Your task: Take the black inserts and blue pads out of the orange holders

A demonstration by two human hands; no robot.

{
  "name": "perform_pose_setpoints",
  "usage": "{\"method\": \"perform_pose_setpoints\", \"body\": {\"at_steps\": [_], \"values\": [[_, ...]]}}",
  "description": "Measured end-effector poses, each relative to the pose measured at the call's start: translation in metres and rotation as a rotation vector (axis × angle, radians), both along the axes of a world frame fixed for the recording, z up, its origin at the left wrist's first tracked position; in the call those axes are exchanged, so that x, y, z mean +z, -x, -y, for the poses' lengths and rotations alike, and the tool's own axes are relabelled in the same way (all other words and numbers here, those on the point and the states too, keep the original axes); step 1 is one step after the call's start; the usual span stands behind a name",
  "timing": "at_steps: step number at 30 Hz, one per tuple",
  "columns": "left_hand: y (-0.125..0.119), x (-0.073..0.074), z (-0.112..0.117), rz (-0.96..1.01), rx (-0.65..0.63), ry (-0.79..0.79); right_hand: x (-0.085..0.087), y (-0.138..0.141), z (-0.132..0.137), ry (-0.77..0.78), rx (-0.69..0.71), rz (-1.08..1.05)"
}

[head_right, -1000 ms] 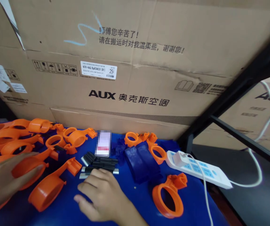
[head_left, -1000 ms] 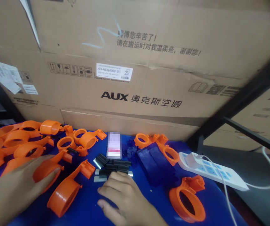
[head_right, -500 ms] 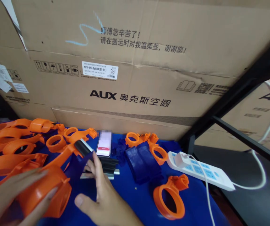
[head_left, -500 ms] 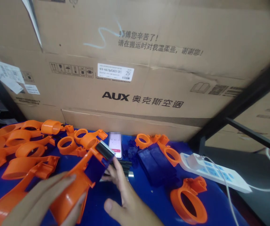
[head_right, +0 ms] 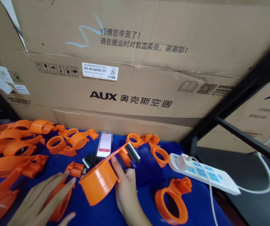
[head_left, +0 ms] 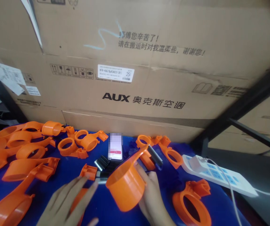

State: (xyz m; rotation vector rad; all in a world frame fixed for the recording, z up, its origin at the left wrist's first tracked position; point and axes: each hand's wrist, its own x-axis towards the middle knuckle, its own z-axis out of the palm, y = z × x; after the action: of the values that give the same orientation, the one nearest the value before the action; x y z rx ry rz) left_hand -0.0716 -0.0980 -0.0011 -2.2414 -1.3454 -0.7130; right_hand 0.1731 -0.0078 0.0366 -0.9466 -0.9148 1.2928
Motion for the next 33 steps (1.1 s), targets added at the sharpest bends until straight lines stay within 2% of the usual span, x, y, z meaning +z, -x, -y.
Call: {"method": "perform_pose_setpoints", "body": {"at_steps": [3, 7, 10, 13, 15, 18, 20, 22, 24, 26, 28, 30, 33], "values": [[0.037, -0.019, 0.001, -0.039, 0.054, 0.050, 0.006, -0.006, -0.001, 0.018, -0.029, -0.036], [0.079, -0.039, 0.006, -0.061, 0.114, 0.182, 0.004, -0.004, 0.000, -0.013, -0.027, -0.005], [0.101, -0.044, -0.001, -0.076, 0.143, 0.184, 0.003, -0.001, 0.001, -0.050, -0.030, 0.037], [0.106, -0.040, -0.014, -0.067, 0.252, 0.197, 0.003, 0.002, 0.000, -0.024, -0.032, 0.022], [0.098, -0.033, -0.019, -0.010, 0.302, 0.200, 0.000, 0.002, -0.003, 0.029, -0.008, -0.015], [0.067, -0.015, -0.021, 0.206, 0.244, 0.231, -0.005, 0.002, -0.007, 0.078, 0.065, -0.048], [0.035, 0.000, -0.026, 0.451, 0.114, 0.353, -0.006, 0.000, -0.008, 0.059, 0.152, -0.008], [-0.001, 0.015, -0.040, 0.730, -0.038, 0.566, -0.003, -0.001, -0.007, 0.012, 0.265, 0.073], [-0.035, 0.028, -0.063, 0.959, -0.243, 0.815, 0.002, -0.003, -0.007, -0.044, 0.357, 0.154], [-0.064, 0.036, -0.090, 1.141, -0.403, 0.946, 0.006, -0.005, -0.008, -0.076, 0.380, 0.201], [-0.081, 0.038, -0.115, 1.236, -0.488, 1.007, 0.005, -0.007, -0.012, -0.067, 0.364, 0.230], [-0.089, 0.034, -0.131, 1.299, -0.521, 1.016, 0.001, -0.009, -0.018, -0.030, 0.333, 0.261], [-0.088, 0.022, -0.138, 1.434, -0.491, 0.958, -0.007, -0.012, -0.023, 0.023, 0.276, 0.314]]}}
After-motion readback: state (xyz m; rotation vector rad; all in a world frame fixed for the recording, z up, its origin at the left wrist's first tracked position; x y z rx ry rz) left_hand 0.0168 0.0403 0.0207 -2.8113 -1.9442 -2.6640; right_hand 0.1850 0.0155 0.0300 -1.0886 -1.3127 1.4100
